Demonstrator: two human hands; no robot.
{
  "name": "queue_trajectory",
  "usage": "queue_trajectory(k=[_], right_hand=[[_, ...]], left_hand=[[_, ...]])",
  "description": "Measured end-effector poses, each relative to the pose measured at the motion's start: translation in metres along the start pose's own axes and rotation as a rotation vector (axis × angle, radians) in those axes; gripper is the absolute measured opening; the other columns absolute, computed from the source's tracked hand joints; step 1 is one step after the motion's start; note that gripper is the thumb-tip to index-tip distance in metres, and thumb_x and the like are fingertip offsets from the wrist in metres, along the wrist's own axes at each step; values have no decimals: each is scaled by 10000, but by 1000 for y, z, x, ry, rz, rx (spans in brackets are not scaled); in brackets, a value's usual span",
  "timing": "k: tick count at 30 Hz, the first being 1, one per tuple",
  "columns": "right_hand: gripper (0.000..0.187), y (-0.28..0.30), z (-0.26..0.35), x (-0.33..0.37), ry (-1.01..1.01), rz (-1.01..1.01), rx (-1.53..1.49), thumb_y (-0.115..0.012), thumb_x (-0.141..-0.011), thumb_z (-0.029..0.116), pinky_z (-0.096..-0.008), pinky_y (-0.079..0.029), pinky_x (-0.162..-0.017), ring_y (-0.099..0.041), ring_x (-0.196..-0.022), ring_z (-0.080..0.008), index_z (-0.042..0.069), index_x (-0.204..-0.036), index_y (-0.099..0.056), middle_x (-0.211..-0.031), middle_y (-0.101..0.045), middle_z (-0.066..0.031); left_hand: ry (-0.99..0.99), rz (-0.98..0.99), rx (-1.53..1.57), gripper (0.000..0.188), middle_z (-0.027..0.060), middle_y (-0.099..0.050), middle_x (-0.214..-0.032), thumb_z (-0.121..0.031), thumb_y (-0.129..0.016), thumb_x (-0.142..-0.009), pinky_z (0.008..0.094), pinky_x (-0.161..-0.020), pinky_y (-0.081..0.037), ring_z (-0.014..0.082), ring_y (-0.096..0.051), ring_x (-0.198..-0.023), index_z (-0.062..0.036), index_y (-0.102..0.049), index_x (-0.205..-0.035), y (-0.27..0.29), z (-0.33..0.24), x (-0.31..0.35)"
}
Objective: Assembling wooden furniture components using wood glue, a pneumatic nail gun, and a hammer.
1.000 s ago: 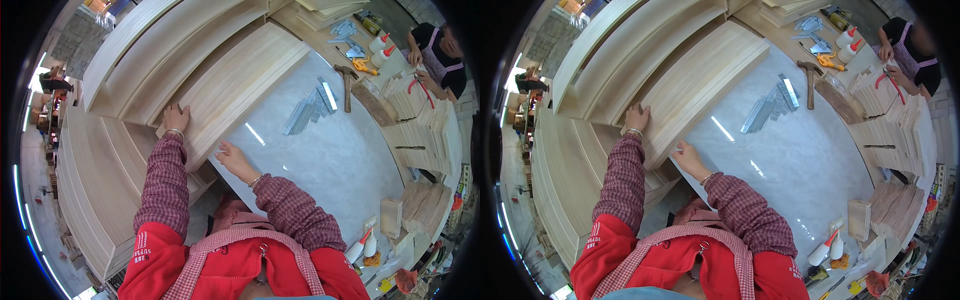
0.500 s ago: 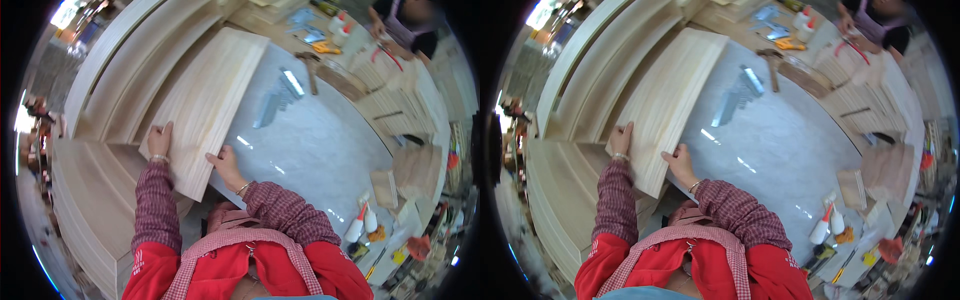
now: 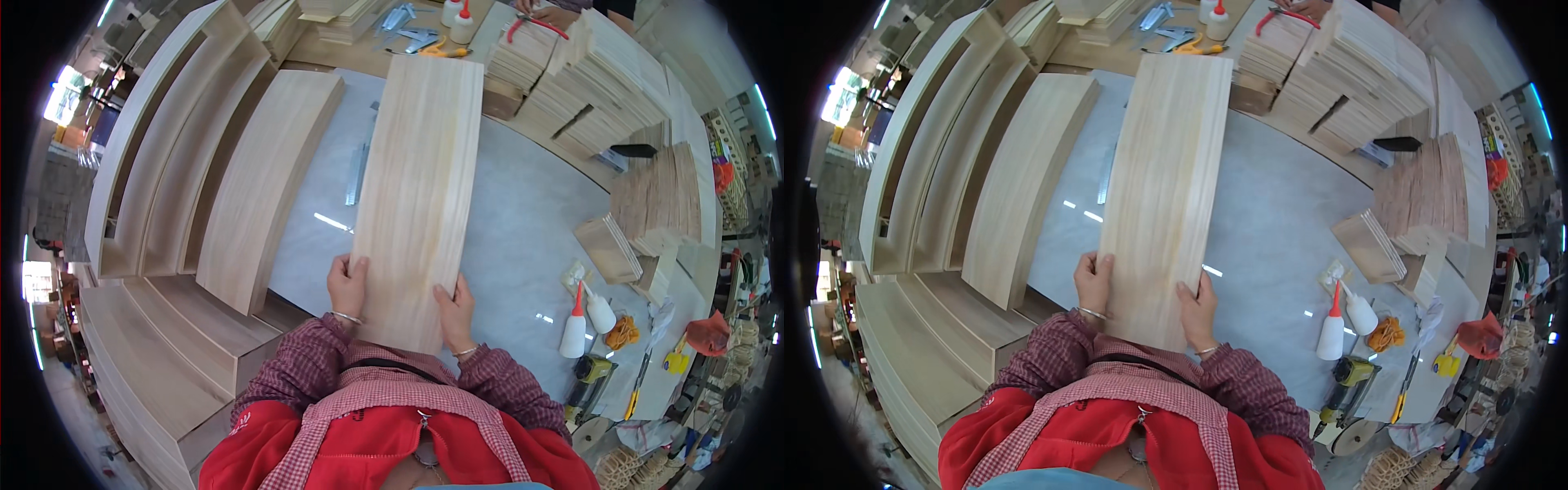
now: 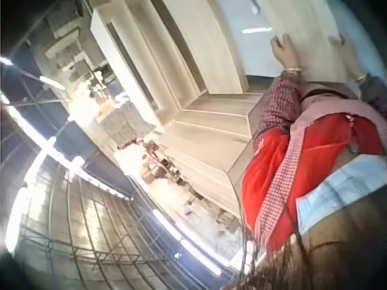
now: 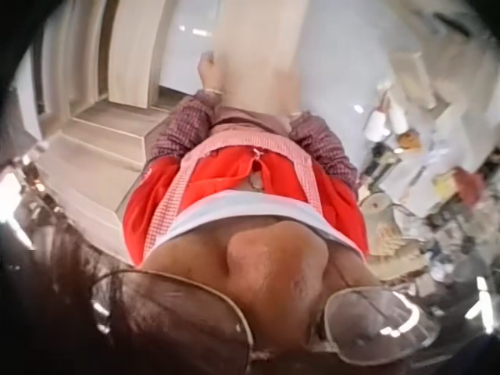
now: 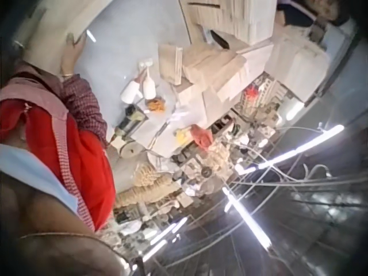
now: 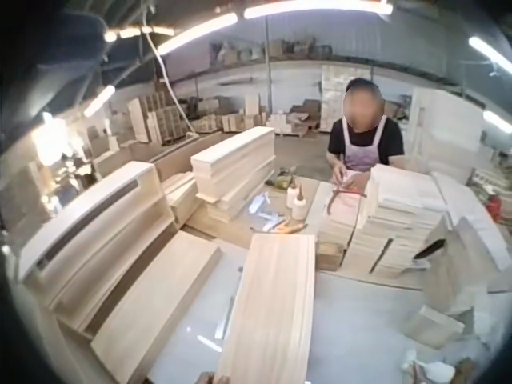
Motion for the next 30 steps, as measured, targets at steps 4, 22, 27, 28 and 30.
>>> queue_trajectory(k=[4, 22, 27, 28, 30], right_hand=[[467, 37, -17, 13, -34, -79, 39, -526, -865, -7, -282, -437, -891, -562, -1017, -197, -10, -1326, -454, -1173, -592, -153], [169, 35, -42, 165, 280, 136, -39, -581, -898, 20, -226, -495, -739, -598, -761, -135, -26, -1057, -616, -874, -640, -70], [117, 37, -66, 212, 227, 191, -169, -587, -902, 38, -197, -502, -674, -597, -696, -112, -14, -998, -630, -822, -645, -62], [113, 41, -70, 217, 239, 191, -172, -593, -900, 44, -189, -503, -657, -599, -689, -107, -9, -991, -632, -816, -648, -63], [109, 45, -75, 227, 257, 187, -179, -599, -897, 50, -181, -504, -641, -601, -682, -102, -4, -985, -635, -811, -651, -63]], left_hand=[[17, 110, -28, 317, 109, -632, -880, -197, -634, -847, 310, -727, -482, 204, -565, -744, 34, -576, -1056, -29, 15, 21], [-201, 702, 467, 310, 56, -573, -1025, -130, -548, -934, 241, -831, -451, 126, -537, -871, -10, -522, -1219, -14, 19, 186], [131, 1071, 596, 296, 56, -582, -1022, -171, -522, -967, 207, -781, -467, 103, -542, -829, -14, -524, -1218, -10, 51, 244], [126, 1107, 594, 295, 58, -584, -1022, -177, -520, -970, 205, -776, -469, 102, -543, -831, -16, -524, -1218, -9, 53, 251], [117, 1149, 589, 295, 59, -585, -1022, -184, -519, -974, 202, -772, -472, 102, -544, -834, -18, -524, -1217, -6, 57, 262]])
Point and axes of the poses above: each hand's wrist, its own x-axis away from the middle knuckle, its own y-axis out of the back of the hand, z = x × y, the point moved 7 cm from there along -x, towards the middle knuckle
